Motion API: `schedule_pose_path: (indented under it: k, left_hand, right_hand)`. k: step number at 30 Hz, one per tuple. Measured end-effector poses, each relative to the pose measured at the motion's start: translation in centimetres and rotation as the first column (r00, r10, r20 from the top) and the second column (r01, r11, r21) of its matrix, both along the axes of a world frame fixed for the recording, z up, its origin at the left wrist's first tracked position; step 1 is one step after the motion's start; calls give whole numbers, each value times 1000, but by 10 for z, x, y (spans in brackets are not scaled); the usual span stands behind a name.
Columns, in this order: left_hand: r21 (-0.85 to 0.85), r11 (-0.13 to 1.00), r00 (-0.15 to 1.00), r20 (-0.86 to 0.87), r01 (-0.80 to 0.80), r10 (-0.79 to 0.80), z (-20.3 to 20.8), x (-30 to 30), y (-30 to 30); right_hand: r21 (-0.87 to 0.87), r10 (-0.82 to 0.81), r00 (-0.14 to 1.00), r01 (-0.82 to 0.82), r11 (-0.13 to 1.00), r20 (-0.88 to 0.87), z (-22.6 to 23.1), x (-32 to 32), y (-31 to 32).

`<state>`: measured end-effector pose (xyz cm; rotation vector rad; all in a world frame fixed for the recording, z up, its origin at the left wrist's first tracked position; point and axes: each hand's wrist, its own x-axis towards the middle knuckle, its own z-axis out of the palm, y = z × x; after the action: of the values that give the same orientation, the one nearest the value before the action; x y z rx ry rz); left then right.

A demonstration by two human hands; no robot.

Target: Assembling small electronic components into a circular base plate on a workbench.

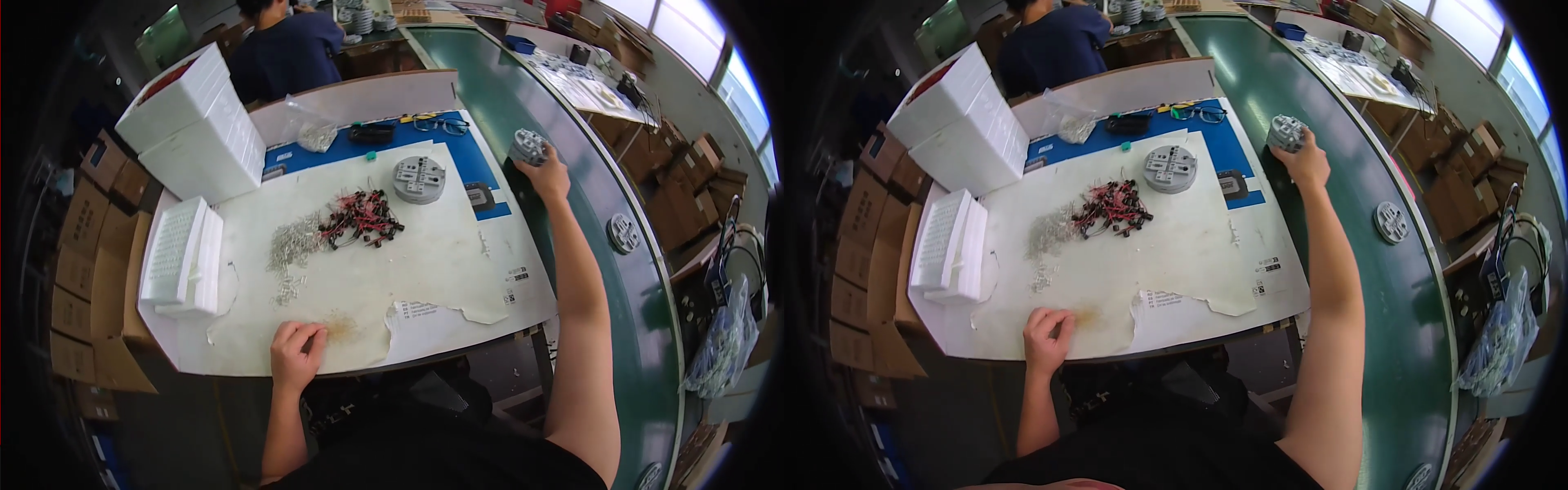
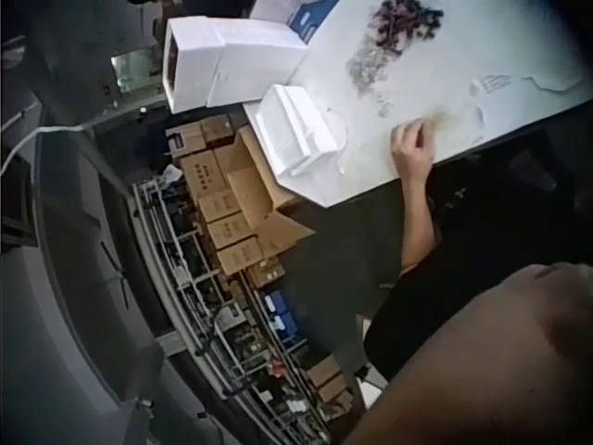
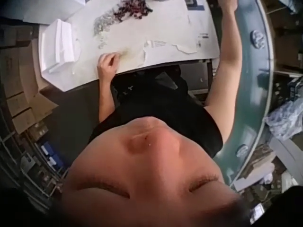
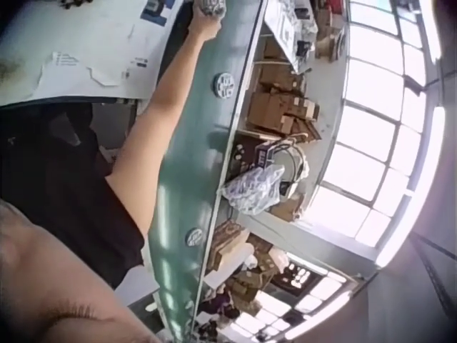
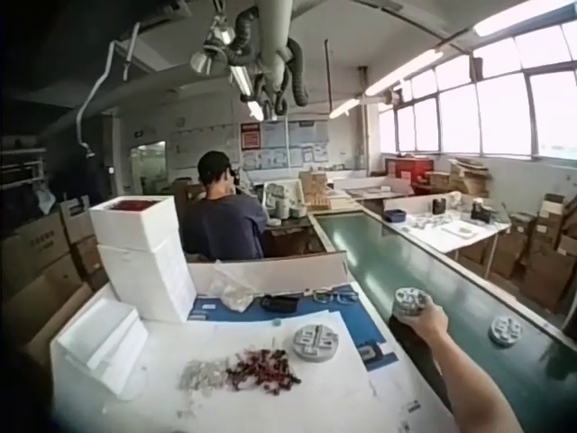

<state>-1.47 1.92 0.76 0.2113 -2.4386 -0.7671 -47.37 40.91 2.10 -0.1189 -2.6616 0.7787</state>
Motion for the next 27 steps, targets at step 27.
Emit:
schedule_pose_path:
  k: [27]
  left_hand:
    - [233, 962, 989, -86, 139, -122, -6, 20, -27]
  right_hand:
    - [19, 687, 701, -702, 711, 190, 92, 195, -105]
